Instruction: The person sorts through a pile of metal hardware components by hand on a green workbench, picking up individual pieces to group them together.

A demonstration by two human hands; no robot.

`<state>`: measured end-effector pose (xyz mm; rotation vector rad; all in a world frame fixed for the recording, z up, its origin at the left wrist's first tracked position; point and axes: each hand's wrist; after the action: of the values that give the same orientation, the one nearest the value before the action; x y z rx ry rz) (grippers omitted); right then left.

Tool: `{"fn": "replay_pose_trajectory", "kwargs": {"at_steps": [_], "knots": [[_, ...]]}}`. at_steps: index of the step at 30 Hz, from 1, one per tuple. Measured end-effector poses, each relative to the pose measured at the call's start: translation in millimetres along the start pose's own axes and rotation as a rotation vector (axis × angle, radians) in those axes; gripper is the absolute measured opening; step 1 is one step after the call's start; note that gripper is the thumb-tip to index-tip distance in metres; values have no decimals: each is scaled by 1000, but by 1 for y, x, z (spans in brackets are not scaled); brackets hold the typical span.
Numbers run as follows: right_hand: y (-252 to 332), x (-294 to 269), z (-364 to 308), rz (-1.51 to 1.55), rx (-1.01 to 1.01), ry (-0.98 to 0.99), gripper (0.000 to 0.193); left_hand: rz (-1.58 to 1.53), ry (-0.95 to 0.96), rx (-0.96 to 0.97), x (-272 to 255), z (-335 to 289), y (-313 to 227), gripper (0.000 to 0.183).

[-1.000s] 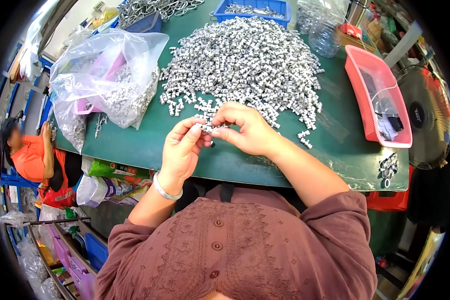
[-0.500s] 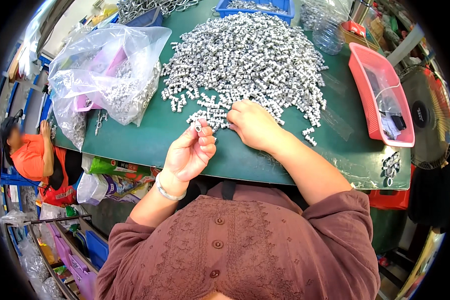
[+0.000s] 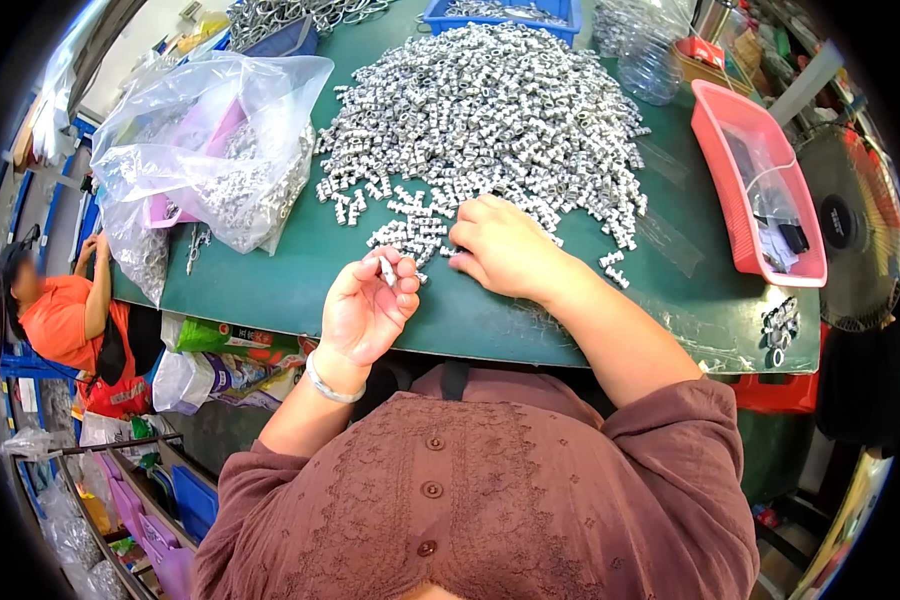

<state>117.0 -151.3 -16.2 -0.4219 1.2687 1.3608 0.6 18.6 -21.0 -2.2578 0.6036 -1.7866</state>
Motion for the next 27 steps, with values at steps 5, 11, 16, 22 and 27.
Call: {"fn": "replay_pose_trajectory", "kwargs": {"at_steps": [5,11,16,22,27], "knots": [[1,1,-1,-13,20,31,13,146,-100,58,1,1,1,15],[8,0,2,377,110,-72,11,452,-152,115,6,0,12,14],[14,2,1,698,28,-231,12,626,-97,303,15,4,21,18],[10,1,1,717,-55,-219,17,874,-97,560,11,7,25,13],[1,1,3,581,44,-107,28,1139,-70,832,11,5,23,12]]}}
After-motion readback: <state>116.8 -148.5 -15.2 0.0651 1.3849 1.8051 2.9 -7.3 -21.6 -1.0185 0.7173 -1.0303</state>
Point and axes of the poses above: each hand's wrist, its own z-axis towards the middle knuckle, its own x-axis out of the palm, y = z × x, and after that the axes turned 1 degree about z, right-handed
